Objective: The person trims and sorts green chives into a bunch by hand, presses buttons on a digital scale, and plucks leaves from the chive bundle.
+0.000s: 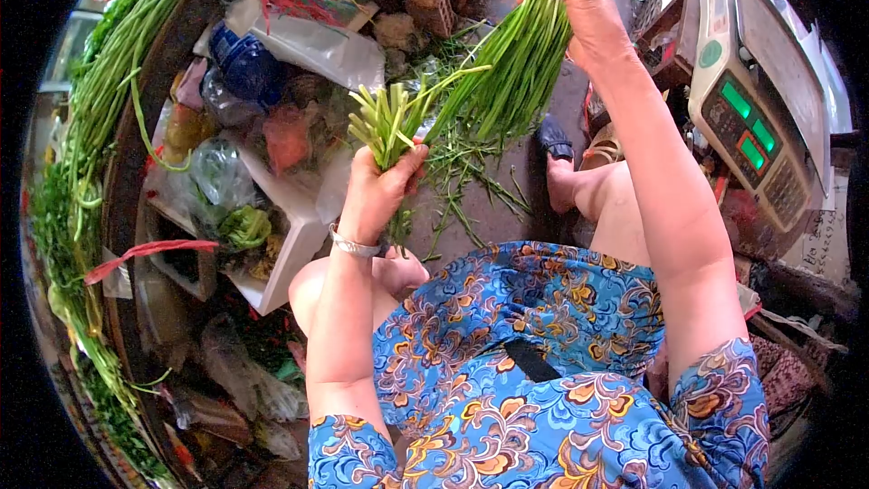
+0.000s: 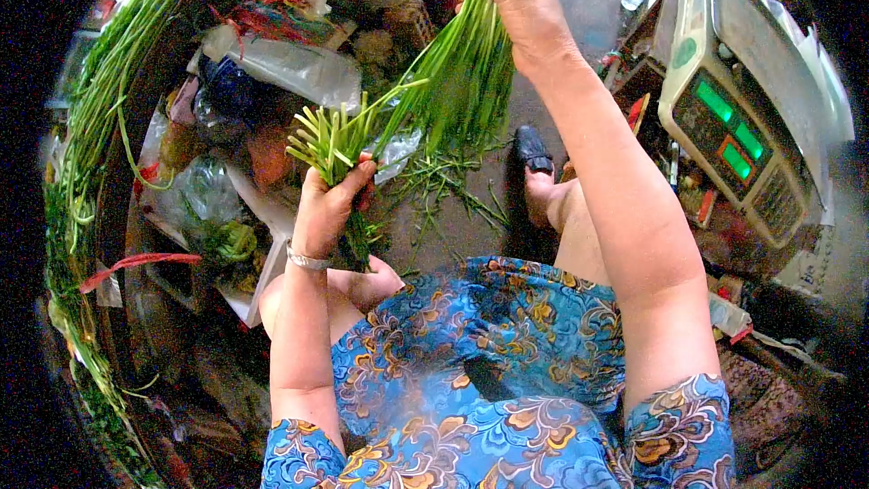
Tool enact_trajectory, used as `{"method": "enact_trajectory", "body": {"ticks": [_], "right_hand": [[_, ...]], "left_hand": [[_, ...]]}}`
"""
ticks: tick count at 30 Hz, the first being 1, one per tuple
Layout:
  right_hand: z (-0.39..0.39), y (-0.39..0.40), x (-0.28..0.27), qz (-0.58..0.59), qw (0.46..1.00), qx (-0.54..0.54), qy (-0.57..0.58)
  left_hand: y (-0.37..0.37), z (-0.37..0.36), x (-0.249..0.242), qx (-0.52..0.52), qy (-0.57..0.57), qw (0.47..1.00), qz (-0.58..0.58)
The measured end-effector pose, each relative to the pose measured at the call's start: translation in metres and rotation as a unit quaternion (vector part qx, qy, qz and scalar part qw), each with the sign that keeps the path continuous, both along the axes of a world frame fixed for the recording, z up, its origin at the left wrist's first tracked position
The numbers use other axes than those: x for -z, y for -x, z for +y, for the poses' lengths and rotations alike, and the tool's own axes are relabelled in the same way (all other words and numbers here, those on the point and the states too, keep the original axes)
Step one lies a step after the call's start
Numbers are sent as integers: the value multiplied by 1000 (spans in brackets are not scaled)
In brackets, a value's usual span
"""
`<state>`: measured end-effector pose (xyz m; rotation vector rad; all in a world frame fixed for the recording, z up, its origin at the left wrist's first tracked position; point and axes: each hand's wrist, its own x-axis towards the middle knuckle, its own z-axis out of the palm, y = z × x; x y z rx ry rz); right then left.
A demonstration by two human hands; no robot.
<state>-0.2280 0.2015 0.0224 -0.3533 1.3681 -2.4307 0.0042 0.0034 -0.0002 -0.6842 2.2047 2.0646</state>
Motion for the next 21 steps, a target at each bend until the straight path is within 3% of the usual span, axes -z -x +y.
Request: {"method": "enact_trajectory", "body": {"ticks": [5,7,21], "right_hand": [[3,-2,2,28,998,13,-53],[2,-2,2,25,998,14,-53],[12,6,-2,15,998,66,-3]], "left_hand": [[1,1,3,9,8,1000,10],[2,0,4,28,54,998,-7],[-2,-8,-4,-42,70,997,8]]}}
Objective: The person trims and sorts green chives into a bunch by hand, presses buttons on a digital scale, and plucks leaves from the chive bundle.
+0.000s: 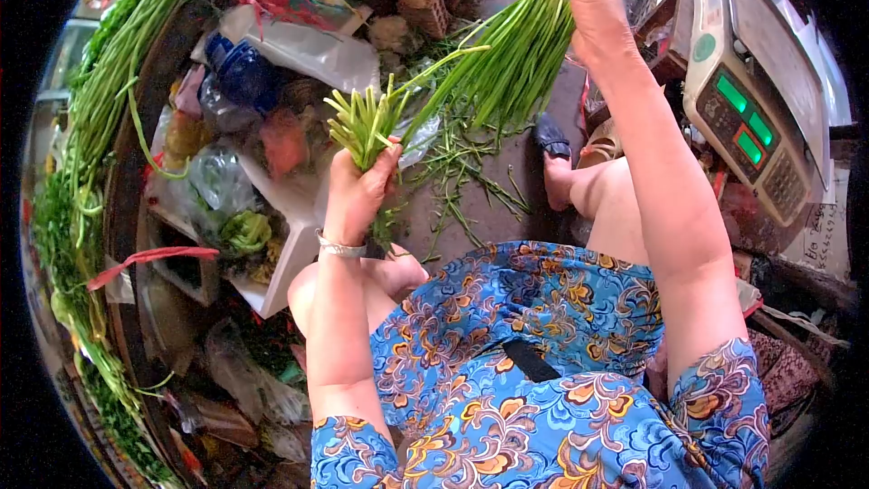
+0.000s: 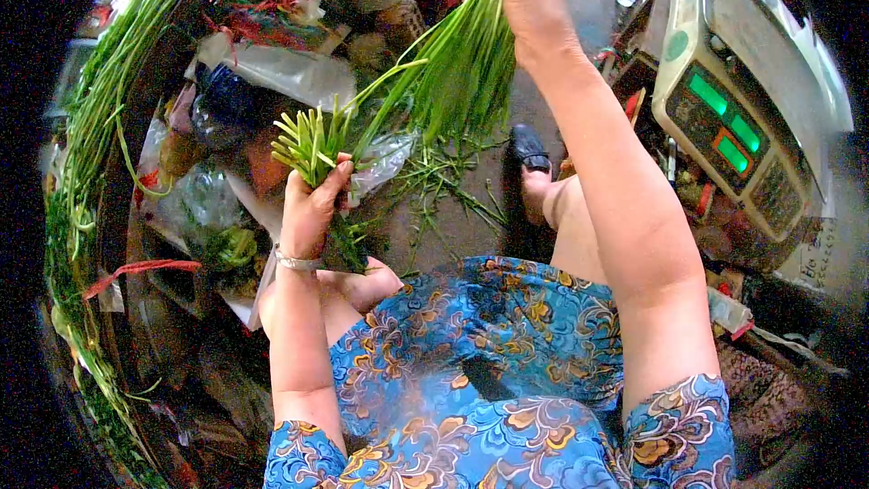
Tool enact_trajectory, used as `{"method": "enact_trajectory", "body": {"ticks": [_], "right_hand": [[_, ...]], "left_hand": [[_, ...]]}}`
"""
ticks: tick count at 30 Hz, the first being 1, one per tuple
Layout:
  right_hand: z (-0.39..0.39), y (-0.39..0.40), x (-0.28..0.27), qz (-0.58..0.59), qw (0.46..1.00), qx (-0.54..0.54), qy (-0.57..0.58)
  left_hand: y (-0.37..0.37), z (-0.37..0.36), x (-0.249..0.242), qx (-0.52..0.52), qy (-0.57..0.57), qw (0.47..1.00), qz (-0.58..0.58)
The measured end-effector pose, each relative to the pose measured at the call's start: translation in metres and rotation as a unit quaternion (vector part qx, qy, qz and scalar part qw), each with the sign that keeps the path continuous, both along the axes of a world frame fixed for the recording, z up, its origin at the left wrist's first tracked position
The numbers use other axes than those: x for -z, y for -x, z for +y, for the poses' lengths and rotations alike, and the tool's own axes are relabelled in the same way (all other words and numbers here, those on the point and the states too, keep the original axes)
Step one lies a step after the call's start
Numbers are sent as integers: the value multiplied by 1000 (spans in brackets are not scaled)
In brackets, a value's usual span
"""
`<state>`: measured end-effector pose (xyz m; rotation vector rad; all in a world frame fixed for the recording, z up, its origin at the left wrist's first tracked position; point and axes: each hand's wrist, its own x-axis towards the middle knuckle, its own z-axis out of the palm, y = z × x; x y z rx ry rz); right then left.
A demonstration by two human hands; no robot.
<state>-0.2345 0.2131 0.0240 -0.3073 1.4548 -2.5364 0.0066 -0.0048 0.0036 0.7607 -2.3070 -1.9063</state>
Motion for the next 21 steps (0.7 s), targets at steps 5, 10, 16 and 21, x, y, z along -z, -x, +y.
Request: {"method": "enact_trajectory", "body": {"ticks": [5,10,16,21], "right_hand": [[1,-2,-9,-17,999,50,0],[3,-1,-10,-22,999,37,4],[5,0,-12,-14,996,87,-12],[6,-3,-14,-5,996,92,-12]], "left_hand": [[-3,-7,-3,-2,34,999,-6],[-3,-11,-3,4,35,999,-4],[-3,-15,1,-18,29,999,-20],[-2,-20,6,-26,66,997,-36]]}}
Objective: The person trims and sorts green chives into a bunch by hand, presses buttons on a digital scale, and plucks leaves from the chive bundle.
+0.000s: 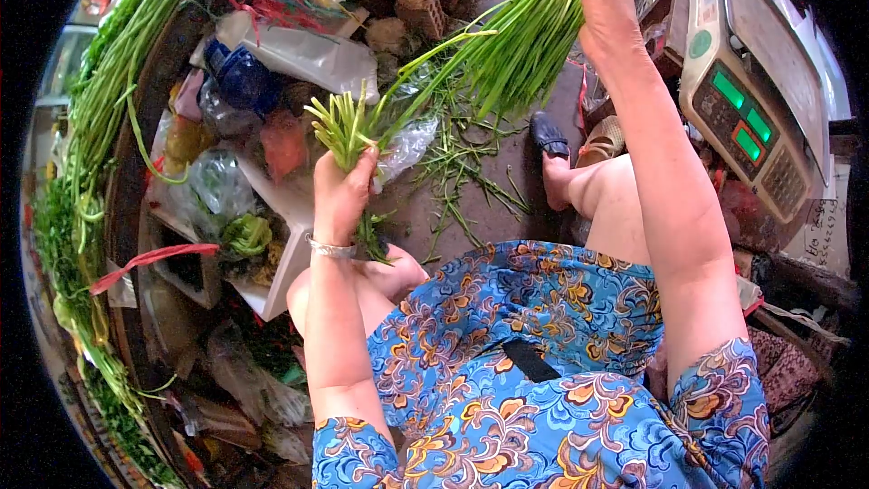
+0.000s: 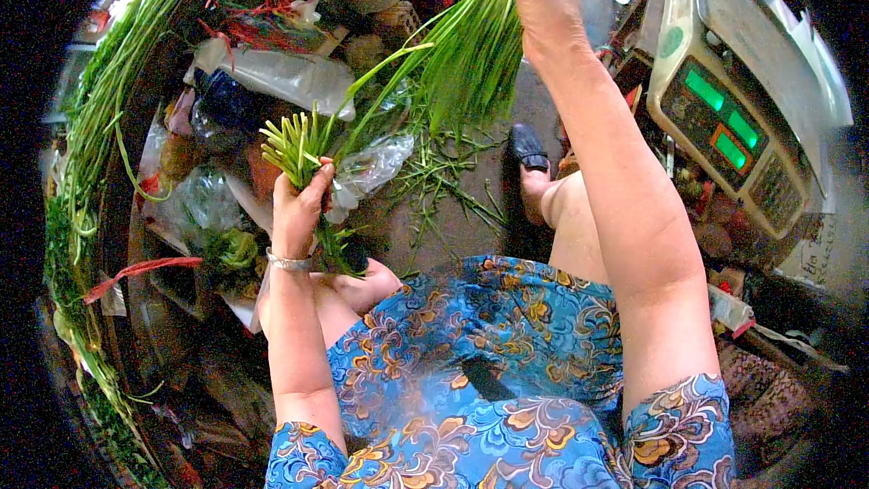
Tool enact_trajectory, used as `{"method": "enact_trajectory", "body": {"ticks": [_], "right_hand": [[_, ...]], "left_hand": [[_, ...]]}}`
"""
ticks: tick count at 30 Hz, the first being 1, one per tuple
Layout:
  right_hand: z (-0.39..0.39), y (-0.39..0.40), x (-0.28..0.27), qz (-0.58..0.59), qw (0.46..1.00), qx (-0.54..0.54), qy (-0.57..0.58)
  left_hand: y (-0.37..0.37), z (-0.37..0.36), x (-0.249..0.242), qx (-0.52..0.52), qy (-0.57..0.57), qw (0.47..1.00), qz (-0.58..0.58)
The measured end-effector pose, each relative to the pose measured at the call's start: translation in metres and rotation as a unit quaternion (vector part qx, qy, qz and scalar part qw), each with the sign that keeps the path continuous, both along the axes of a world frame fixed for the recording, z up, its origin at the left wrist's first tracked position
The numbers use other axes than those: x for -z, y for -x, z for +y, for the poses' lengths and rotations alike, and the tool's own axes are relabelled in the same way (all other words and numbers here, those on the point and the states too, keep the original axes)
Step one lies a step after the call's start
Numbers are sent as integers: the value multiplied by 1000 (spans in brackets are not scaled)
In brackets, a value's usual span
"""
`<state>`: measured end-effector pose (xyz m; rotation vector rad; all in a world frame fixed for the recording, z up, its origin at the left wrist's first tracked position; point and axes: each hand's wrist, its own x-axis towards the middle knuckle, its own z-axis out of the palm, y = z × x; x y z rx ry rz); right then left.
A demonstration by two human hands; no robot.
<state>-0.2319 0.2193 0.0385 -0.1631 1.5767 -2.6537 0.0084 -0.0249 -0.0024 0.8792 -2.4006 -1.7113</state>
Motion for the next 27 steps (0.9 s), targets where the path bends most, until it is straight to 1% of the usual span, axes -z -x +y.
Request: {"method": "enact_trajectory", "body": {"ticks": [1,3,5,9,11,12,16,18,19,22,23,26,27], "right_hand": [[1,-1,-1,-7,1000,-7,13],[2,0,-1,-14,999,-13,26],[3,2,2,12,1000,-5,-7],[3,0,0,-2,1000,-9,-3],[3,3,6,40,997,5,-59],[1,1,6,40,997,5,-60],[-9,-8,7,61,994,-24,-86],[-12,-13,6,43,994,-87,-56],[-14,-10,10,83,988,-78,-101],[-17,-16,10,63,990,-104,-67],[-23,-6,25,89,985,-83,-123],[-24,-9,24,74,982,-93,-148],[-24,-9,24,74,982,-92,-148]], "left_hand": [[0,-1,0,0,0,1000,0],[0,-2,-2,-30,9,999,-15],[1,-4,0,-31,12,999,-6],[-1,-8,2,-30,6,999,11],[-1,-8,3,-28,1,999,18],[-1,-8,3,-20,2,1000,16],[0,-6,4,-7,18,1000,13],[0,-5,3,-5,15,1000,17],[1,-5,3,-3,12,1000,20],[1,-6,6,11,26,1000,11],[1,-6,7,10,26,1000,11],[1,-6,10,32,18,999,21],[1,-5,11,35,33,999,26]]}}
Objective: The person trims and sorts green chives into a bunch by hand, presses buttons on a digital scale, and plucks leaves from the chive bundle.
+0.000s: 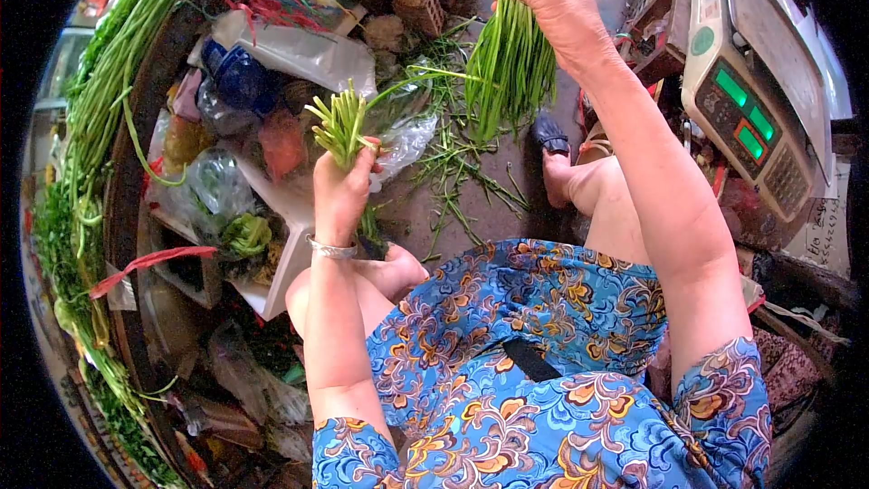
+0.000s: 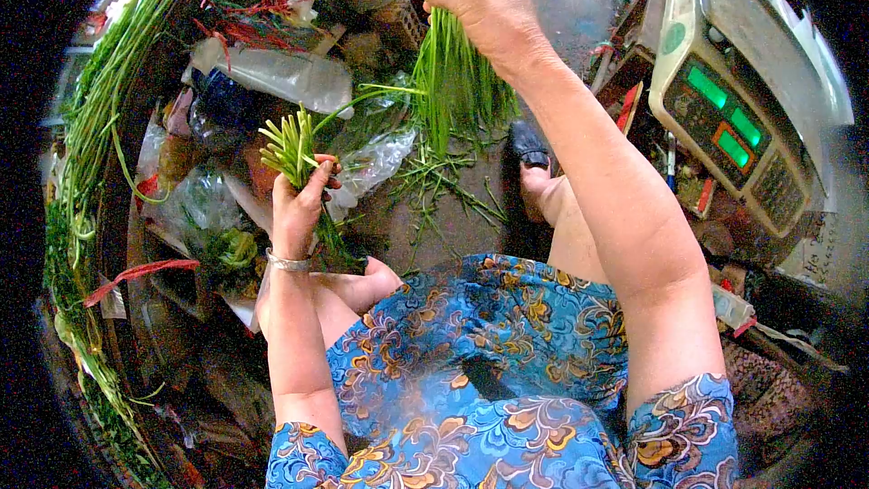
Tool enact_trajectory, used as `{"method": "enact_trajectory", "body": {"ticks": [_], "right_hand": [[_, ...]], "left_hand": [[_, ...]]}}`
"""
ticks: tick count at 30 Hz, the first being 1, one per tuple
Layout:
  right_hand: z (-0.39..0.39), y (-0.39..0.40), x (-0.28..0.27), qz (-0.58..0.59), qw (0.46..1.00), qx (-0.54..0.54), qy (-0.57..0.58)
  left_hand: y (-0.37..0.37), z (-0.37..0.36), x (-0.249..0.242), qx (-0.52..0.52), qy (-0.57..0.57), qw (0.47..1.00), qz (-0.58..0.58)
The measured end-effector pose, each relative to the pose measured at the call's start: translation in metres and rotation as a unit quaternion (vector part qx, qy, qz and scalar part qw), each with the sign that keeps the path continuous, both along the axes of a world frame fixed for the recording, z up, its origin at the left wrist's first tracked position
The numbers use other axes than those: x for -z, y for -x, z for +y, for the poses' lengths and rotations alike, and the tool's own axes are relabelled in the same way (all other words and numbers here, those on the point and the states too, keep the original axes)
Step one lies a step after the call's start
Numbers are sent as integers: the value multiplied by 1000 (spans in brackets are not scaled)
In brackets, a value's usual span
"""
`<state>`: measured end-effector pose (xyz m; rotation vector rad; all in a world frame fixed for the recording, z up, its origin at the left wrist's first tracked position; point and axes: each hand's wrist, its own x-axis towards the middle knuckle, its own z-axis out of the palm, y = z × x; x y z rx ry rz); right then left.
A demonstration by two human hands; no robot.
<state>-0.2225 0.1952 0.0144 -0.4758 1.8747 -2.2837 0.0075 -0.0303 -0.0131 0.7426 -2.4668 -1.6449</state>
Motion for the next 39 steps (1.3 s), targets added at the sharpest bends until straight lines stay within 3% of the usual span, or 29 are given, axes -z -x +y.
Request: {"method": "enact_trajectory", "body": {"ticks": [5,15,18,20,30,39], "right_hand": [[0,-1,-1,25,1000,-12,-14],[-2,-10,-4,8,999,-38,12],[-3,-11,-2,2,999,-44,14],[-2,-10,-2,24,997,-65,-16],[-3,-12,-2,25,996,-80,-20],[-7,-16,-3,14,996,-92,-5]], "left_hand": [[0,3,2,4,39,999,30],[2,15,-1,27,-23,999,27],[3,14,1,29,-8,999,46],[3,13,1,48,93,993,48],[3,19,4,49,57,996,55],[1,15,6,75,122,988,55]]}}
